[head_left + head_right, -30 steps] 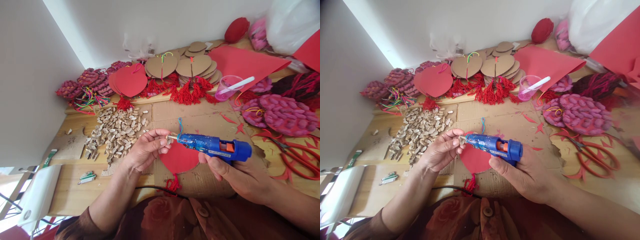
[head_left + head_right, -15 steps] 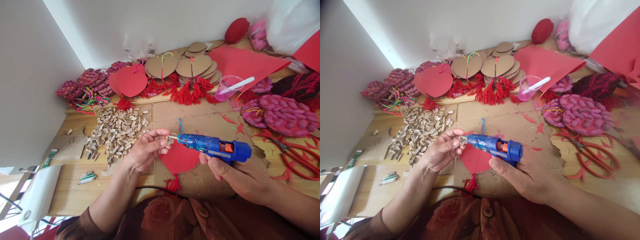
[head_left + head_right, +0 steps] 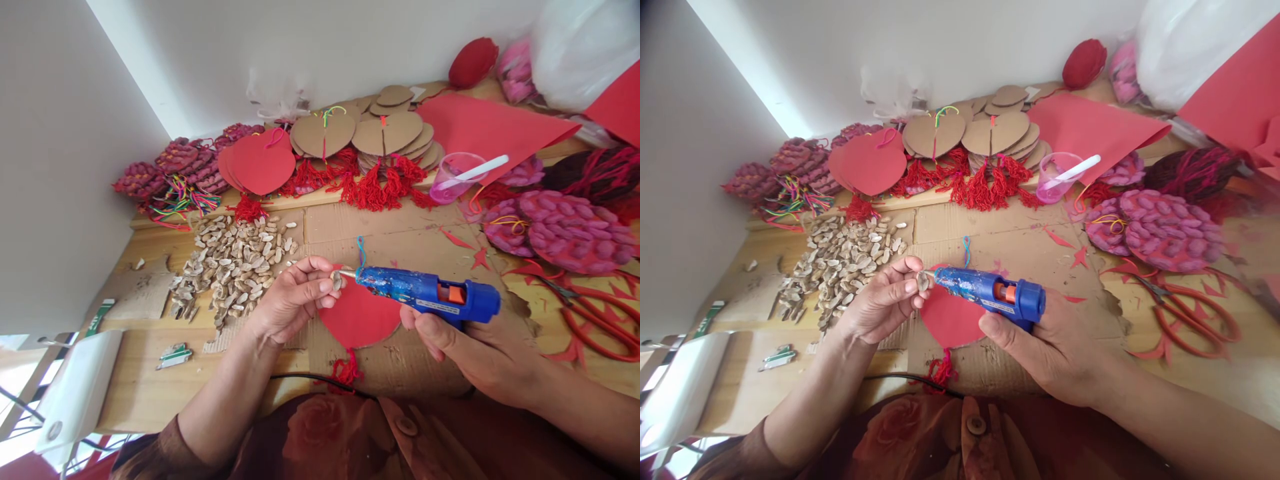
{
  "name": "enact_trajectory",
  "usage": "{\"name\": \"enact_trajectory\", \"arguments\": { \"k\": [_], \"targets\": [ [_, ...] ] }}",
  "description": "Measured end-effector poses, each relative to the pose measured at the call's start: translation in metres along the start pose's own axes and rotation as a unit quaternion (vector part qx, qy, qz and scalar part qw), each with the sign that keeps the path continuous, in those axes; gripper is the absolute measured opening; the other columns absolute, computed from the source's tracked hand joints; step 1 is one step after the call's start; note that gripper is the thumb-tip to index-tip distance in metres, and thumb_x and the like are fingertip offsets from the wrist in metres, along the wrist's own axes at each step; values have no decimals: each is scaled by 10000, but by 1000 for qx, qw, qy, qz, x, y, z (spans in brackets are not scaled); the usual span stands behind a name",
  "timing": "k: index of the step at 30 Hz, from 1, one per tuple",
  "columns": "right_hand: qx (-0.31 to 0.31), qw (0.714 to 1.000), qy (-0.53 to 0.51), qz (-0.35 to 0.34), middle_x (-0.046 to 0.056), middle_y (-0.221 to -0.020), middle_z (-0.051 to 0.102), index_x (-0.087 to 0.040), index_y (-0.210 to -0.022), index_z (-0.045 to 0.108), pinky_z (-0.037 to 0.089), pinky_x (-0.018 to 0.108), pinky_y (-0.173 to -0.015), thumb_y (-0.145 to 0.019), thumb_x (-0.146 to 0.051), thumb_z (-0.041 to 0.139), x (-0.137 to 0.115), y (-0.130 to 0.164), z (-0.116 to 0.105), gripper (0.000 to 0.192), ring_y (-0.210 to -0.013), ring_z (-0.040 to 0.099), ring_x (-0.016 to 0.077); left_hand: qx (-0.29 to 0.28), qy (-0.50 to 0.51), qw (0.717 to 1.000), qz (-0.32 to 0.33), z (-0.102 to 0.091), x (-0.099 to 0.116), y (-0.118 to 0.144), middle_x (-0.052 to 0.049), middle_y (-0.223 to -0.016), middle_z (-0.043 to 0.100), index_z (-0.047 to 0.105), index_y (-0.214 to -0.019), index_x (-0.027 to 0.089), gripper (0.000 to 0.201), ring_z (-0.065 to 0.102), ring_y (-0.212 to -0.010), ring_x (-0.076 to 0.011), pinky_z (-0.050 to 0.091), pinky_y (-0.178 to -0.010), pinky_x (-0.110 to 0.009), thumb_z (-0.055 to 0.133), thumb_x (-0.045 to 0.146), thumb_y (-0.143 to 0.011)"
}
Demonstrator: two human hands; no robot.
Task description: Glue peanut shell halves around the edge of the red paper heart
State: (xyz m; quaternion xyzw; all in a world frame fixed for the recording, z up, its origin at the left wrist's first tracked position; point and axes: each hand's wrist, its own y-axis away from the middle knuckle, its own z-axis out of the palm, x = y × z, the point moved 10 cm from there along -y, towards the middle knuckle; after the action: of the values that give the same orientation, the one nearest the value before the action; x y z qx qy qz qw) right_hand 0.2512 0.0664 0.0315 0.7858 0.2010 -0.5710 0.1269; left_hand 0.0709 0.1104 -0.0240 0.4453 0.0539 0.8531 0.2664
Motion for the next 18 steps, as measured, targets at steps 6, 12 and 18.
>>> {"name": "enact_trajectory", "arguments": {
  "k": [6,12,18],
  "targets": [
    [-8,1000,-1,16,-30,-662,542,-246,-863,594,378,295,-532,-1059,-465,479,1,0,2,316,-561,484,134,-2,-6,1000,5,0,1,-1,-16,-746,734,697,-909,157,323,691,-654,-99,556,-585,-142,933,176,-689],
    [22,1000,4,20,-42,-601,519,-240,-872,613,372,286,-518,-1053,-462,505,3,-2,-3,306,-541,491,128,-3,-2,1000,14,1,3,-1,-26,-755,745,694,-908,156,325,695,-659,-102,563,-585,-143,932,159,-687],
    [18,999,-32,-6,-24,-677,558,-237,-901,620,408,281,-539,-1061,-460,473,3,0,-2,311,-556,499,128,0,21,999,33,0,7,-2,-19,-755,749,707,-908,161,332,681,-626,-91,568,-582,-145,939,157,-670]
  ]
}}
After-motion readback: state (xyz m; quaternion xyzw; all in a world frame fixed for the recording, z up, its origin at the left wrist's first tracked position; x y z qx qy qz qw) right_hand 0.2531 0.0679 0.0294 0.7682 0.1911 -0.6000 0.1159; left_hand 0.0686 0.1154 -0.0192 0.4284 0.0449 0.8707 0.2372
